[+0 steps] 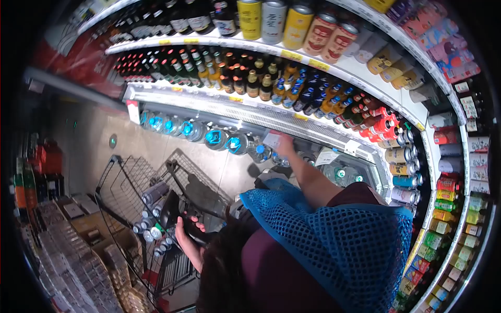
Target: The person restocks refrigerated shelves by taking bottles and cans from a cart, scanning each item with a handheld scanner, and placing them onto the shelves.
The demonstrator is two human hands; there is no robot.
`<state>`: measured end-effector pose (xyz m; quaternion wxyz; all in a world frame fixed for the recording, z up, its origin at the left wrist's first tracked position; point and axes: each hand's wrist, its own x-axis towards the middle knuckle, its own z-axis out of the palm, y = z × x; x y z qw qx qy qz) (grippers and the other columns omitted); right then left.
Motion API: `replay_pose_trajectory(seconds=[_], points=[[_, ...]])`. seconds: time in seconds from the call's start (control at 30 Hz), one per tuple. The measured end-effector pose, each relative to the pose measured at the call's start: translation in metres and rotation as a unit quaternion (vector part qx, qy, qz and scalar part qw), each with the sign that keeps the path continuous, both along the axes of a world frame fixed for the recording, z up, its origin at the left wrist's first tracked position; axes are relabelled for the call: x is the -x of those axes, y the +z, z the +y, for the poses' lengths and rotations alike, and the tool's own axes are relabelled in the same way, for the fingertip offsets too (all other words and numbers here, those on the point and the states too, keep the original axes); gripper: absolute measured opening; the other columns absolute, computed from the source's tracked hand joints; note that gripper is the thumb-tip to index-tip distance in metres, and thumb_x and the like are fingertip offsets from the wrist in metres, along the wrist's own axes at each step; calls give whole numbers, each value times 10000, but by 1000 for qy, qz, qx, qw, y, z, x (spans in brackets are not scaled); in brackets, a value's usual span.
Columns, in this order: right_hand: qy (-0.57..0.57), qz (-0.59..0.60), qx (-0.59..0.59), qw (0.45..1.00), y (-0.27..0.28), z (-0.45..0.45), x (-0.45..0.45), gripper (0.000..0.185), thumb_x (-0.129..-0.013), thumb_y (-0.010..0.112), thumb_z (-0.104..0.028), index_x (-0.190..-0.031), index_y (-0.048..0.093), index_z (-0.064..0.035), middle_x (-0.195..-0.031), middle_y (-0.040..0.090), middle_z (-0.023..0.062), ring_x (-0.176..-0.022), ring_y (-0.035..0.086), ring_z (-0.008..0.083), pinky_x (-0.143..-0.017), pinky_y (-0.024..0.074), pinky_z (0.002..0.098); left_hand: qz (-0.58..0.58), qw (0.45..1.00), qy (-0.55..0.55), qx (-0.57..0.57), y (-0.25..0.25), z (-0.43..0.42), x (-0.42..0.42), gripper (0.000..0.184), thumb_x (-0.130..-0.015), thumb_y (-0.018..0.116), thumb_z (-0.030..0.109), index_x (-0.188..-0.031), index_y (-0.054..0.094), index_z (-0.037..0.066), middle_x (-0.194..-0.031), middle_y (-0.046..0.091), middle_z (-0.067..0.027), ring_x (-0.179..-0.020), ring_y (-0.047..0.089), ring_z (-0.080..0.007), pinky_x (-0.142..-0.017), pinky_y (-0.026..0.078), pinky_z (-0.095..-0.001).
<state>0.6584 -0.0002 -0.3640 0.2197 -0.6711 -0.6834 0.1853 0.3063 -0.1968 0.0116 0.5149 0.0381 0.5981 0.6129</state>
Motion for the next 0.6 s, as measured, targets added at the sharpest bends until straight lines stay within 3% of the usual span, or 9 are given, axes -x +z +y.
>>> replay_pose_trajectory(seconds=[0.03,0.2,0.27,0.37,0.43,0.5,0.57,0.6], points=[[173,-132,137,966,-19,-44,35,375,-644,682,-298,-939,662,-69,-847,634,172,-925,594,326,-789,476,387,-6,1000,19,-2,2,-8,10,333,-919,489,313,-1052,521,10,-749,574,-89,-532,547,-157,-467,441,-254],[317,-99,183,925,-29,-44,114,300,-690,625,-310,-831,667,-49,-791,646,175,-760,632,287,-666,490,395,-5,996,84,0,-4,-61,62,322,-904,522,300,-1040,521,8,-716,585,-87,-505,556,-150,-442,471,-262],[343,-105,282,890,16,-7,144,255,-704,604,-268,-775,658,-29,-774,653,167,-687,629,294,-619,485,405,-17,991,133,-10,-9,-84,77,306,-901,527,285,-1034,515,9,-709,588,-90,-501,565,-154,-433,477,-268],[301,-107,235,918,35,29,186,231,-717,617,-256,-677,648,-31,-711,654,140,-667,629,248,-607,485,367,-23,976,215,-4,-12,-114,90,290,-897,534,258,-1050,491,15,-714,583,-100,-508,578,-169,-435,482,-275],[282,9,300,911,19,60,220,183,-725,625,-214,-776,643,-39,-686,631,95,-642,609,171,-586,478,314,-29,962,272,-13,-5,-136,91,303,-898,528,238,-1070,458,-1,-735,576,-113,-502,578,-182,-448,487,-271],[258,98,218,936,46,72,277,245,-736,633,-175,-937,597,-40,-705,596,49,-633,573,116,-576,467,280,-31,943,332,-19,-13,-157,90,298,-901,521,240,-1055,457,-7,-723,574,-111,-504,579,-181,-446,486,-272],[260,104,129,951,100,79,350,342,-761,644,-175,-1046,531,-23,-734,582,40,-639,560,113,-589,466,271,-28,920,392,-2,-19,-171,87,295,-902,519,243,-1049,457,-5,-716,574,-111,-505,580,-182,-441,482,-269],[270,169,98,943,101,96,391,297,-777,631,-142,-1031,539,-20,-753,584,38,-652,551,104,-589,459,257,-28,909,415,11,-23,-167,96,294,-903,518,244,-1046,457,-5,-712,574,-111,-506,580,-182,-439,480,-267]])
